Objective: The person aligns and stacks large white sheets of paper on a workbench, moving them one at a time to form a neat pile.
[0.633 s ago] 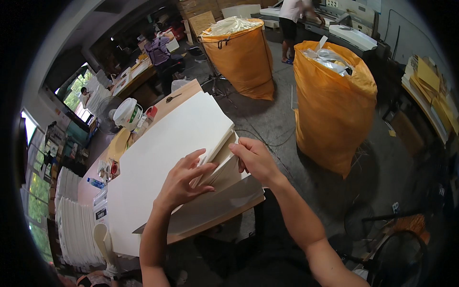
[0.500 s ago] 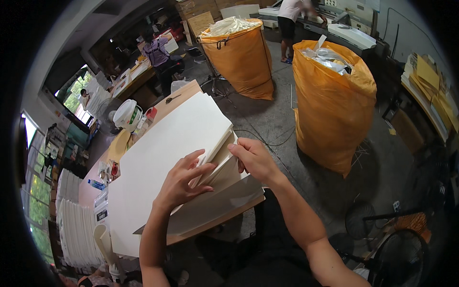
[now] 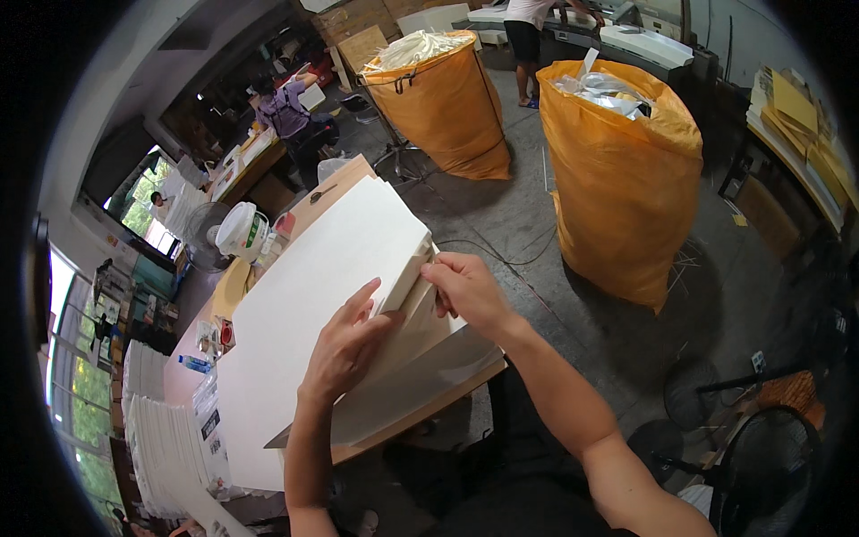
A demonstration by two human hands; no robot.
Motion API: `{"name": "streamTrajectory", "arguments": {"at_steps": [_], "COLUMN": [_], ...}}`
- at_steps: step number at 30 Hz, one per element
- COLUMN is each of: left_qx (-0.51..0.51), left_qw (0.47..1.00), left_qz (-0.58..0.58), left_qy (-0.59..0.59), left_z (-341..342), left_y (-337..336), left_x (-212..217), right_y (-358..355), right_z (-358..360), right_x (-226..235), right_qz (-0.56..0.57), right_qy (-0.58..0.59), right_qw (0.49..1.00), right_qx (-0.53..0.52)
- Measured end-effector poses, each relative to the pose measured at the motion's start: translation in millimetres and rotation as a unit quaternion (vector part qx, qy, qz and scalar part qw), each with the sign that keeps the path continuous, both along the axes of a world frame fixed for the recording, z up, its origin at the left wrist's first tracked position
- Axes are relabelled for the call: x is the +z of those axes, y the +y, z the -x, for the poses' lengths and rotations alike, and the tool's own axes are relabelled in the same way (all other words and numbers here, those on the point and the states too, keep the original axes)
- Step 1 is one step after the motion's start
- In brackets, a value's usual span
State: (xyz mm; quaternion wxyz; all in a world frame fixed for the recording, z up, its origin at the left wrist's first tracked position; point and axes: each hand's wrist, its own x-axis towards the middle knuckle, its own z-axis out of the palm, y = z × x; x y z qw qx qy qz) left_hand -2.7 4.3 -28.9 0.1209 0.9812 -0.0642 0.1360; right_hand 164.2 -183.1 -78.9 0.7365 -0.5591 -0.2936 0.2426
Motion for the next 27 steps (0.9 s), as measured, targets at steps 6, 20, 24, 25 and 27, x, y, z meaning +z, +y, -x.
{"name": "streamTrajectory", "arguments": {"at_steps": [6,20,24,25,27], "left_qx": [0.01,0.024,0.008,0.006,0.001], "left_qw": [0.997,0.997,0.999,0.999,0.998], "left_qz": [0.063,0.071,0.035,0.043,0.059], "left_qy": [-0.034,-0.015,-0.024,-0.027,-0.033], "left_z": [-1.2,-1.3,-0.9,-1.5,-2.8], "left_y": [-9.4,-8.1,-3.0,-5.3,-12.6], "left_x": [-1.9,2.2,0.3,2.4,7.2], "right_y": [-4.1,3.1,3.9,2.8,1.6], "right_z": [0.7,15.2,4.9,3.5,1.8], "right_x": [0.2,0.6,7.4,5.4,0.8], "right_qz": [-0.056,0.064,-0.049,-0.054,-0.064], "right_qy": [0.148,-0.234,0.095,0.107,0.128], "right_qw": [0.986,0.963,0.994,0.992,0.989], "right_qx": [0.056,-0.118,0.033,0.035,0.038]}}
